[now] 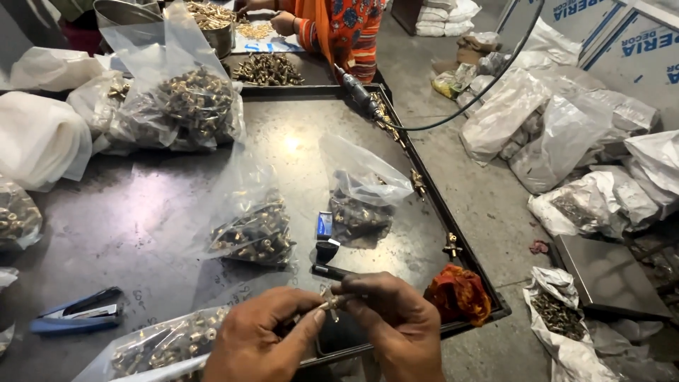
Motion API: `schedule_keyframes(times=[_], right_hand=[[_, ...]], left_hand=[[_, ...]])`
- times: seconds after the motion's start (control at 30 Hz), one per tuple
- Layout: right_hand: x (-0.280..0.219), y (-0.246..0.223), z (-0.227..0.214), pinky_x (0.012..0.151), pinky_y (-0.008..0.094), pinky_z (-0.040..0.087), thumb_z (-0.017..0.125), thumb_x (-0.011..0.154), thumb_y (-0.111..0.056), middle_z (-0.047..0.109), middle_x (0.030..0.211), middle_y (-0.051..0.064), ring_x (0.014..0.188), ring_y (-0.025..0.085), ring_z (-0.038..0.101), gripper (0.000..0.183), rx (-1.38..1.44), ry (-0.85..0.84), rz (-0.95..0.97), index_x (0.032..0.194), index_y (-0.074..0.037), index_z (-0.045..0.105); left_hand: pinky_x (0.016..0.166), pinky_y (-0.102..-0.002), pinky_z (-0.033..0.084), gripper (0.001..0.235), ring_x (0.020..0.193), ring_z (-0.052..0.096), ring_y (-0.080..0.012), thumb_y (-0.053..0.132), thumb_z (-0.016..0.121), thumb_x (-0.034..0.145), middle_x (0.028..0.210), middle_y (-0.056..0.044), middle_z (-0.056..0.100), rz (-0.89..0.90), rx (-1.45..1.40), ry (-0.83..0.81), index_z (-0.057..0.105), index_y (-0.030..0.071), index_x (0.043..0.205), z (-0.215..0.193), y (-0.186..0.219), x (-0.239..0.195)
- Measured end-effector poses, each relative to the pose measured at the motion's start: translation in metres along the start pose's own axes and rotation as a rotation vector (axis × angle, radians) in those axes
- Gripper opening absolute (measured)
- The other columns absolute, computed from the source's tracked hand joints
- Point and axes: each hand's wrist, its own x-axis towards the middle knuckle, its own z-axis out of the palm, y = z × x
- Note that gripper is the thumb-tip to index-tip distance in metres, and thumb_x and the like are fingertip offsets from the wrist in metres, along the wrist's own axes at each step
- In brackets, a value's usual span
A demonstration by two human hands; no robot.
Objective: Packing and sealing small metal components into plastic bags on a workshop table.
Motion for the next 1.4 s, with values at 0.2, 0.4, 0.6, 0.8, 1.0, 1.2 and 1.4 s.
schedule_keyframes(times=[0.2, 0.4, 0.6, 0.8, 1.0, 1.2, 1.4], right_hand=[[0.029, -0.015, 0.005, 0.084, 0.041, 0.063, 0.070, 0.091, 0.009, 0.076, 0.103, 0.025, 0.092, 0.027, 0.075, 0.015, -0.082, 0.174, 0.067, 0.106, 0.011, 0.071], [0.142, -0.012, -0.013, 0.093, 0.045, 0.046, 0.078, 0.078, -0.025, 0.071, 0.120, 0.014, 0.108, 0.032, 0.068, 0.052, -1.601, 0.018, -0.663, 0.125, -0.006, 0.067], [0.140, -0.010, -0.027, 0.087, 0.045, 0.038, 0.067, 0.088, -0.014, 0.069, 0.082, 0.005, 0.079, 0.023, 0.067, 0.010, -1.793, -0.108, -0.337, 0.084, -0.019, 0.074], [0.090, -0.021, -0.033, 0.079, 0.041, 0.040, 0.068, 0.082, -0.013, 0.068, 0.080, 0.001, 0.077, 0.023, 0.066, 0.004, -1.581, -0.205, -0.659, 0.080, -0.016, 0.070], [0.066, -0.020, -0.010, 0.073, 0.042, 0.044, 0.070, 0.082, -0.009, 0.067, 0.083, 0.006, 0.076, 0.029, 0.065, 0.007, -1.440, -0.227, -0.692, 0.089, -0.011, 0.071], [0.061, -0.034, -0.005, 0.078, 0.044, 0.048, 0.076, 0.084, -0.016, 0.071, 0.082, 0.006, 0.077, 0.029, 0.069, 0.008, -1.377, -0.237, -0.543, 0.083, -0.010, 0.071], [0.112, -0.041, -0.034, 0.067, 0.042, 0.051, 0.083, 0.063, -0.042, 0.072, 0.097, 0.018, 0.082, 0.034, 0.067, 0.062, -1.584, 0.263, -0.726, 0.105, 0.002, 0.071]], left_hand=[[0.063, -0.024, 0.057, 0.017, 0.076, 0.074, -0.0083, 0.022, 0.079, 0.090, 0.087, 0.001, 0.077, 0.446, 0.266, 0.151, 0.081, 0.015, 0.104, -0.010, 0.030, 0.003], [0.049, -0.028, 0.047, 0.013, 0.064, 0.062, -0.0156, 0.015, 0.067, 0.095, 0.081, -0.007, 0.072, 0.352, -0.387, 0.133, 0.074, 0.006, 0.101, -0.014, 0.036, 0.021], [0.035, -0.029, 0.040, 0.024, 0.055, 0.063, -0.0176, 0.032, 0.055, 0.097, 0.071, -0.007, 0.069, -0.159, -0.863, 0.152, 0.062, 0.010, 0.094, -0.011, 0.019, 0.039], [0.036, -0.028, 0.040, 0.040, 0.052, 0.064, -0.0179, 0.046, 0.052, 0.099, 0.069, -0.008, 0.068, -0.328, -0.882, 0.017, 0.059, 0.008, 0.091, 0.003, 0.030, 0.054], [0.040, -0.026, 0.041, 0.036, 0.048, 0.051, -0.0096, 0.024, 0.071, 0.088, 0.065, -0.003, 0.062, -0.224, -0.439, -0.181, 0.073, 0.009, 0.121, 0.020, 0.046, 0.090], [0.054, -0.029, 0.054, 0.031, 0.061, 0.063, -0.0081, 0.012, 0.066, 0.086, 0.077, -0.002, 0.074, -0.015, -0.224, -0.259, 0.074, -0.004, 0.111, 0.040, 0.035, 0.150], [0.076, -0.042, 0.057, 0.046, 0.078, 0.075, -0.0290, 0.020, 0.062, 0.082, 0.086, -0.016, 0.078, -0.035, 0.572, -0.220, 0.070, 0.022, 0.127, 0.028, 0.060, 0.134]])
